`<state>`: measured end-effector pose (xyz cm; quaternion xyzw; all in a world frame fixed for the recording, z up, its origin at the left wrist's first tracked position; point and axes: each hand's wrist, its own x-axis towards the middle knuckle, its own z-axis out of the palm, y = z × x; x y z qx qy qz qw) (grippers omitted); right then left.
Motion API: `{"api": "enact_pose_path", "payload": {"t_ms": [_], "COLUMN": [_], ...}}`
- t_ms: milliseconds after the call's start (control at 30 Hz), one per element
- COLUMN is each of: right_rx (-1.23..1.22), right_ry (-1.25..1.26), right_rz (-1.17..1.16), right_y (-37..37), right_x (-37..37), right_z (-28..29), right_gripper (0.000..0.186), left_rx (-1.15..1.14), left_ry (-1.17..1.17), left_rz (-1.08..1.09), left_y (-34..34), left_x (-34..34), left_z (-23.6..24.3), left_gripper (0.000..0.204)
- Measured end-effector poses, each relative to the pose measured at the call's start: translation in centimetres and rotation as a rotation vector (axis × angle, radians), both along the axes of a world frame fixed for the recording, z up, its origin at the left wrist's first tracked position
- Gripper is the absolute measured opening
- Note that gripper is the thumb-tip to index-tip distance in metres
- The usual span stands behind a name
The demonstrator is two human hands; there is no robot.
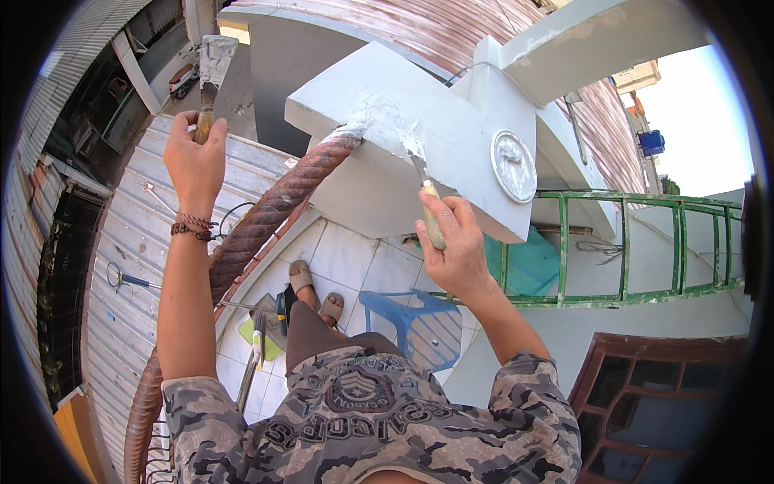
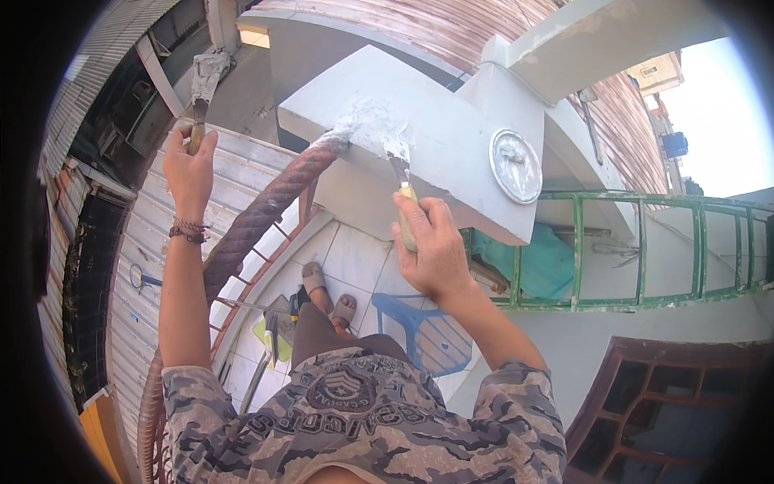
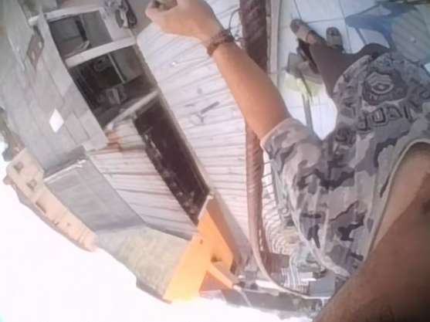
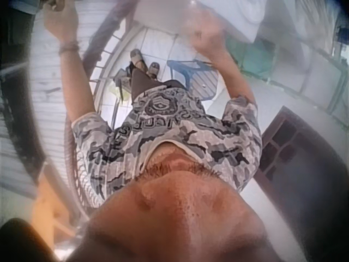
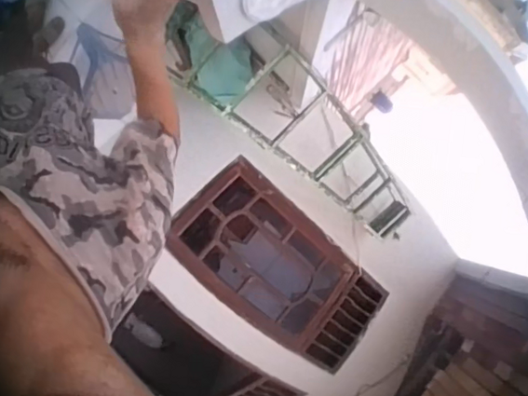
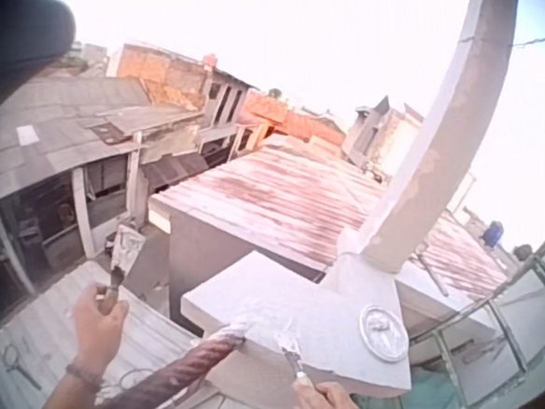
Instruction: The person uses two putty knives to apply and smooth a white plaster-like substance onto a white surface. They repeatedly scoop material from a container and spread it across the surface.
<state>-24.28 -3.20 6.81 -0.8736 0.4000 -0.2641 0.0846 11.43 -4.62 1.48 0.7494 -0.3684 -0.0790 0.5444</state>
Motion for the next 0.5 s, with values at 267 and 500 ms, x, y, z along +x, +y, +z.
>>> {"api": "enact_pose_path", "payload": {"t_ms": [267, 500], "right_rx": [0.148, 0.125], "right_ry": [-0.141, 0.609], "right_rz": [-0.283, -0.242], "right_y": [-7.5, -19.2], "right_x": [1.1, 6.4], "right_z": [6.3, 9.8], "right_gripper": [0.024, 0.029], "left_rx": [0.010, -0.002], "left_ry": [0.007, -0.021], "left_rz": [-0.001, -0.012], "left_y": [-0.1, -0.3], "left_x": [-0.3, -0.4], "left_z": [0.1, -0.1], "left_gripper": [0.028, 0.029]}}
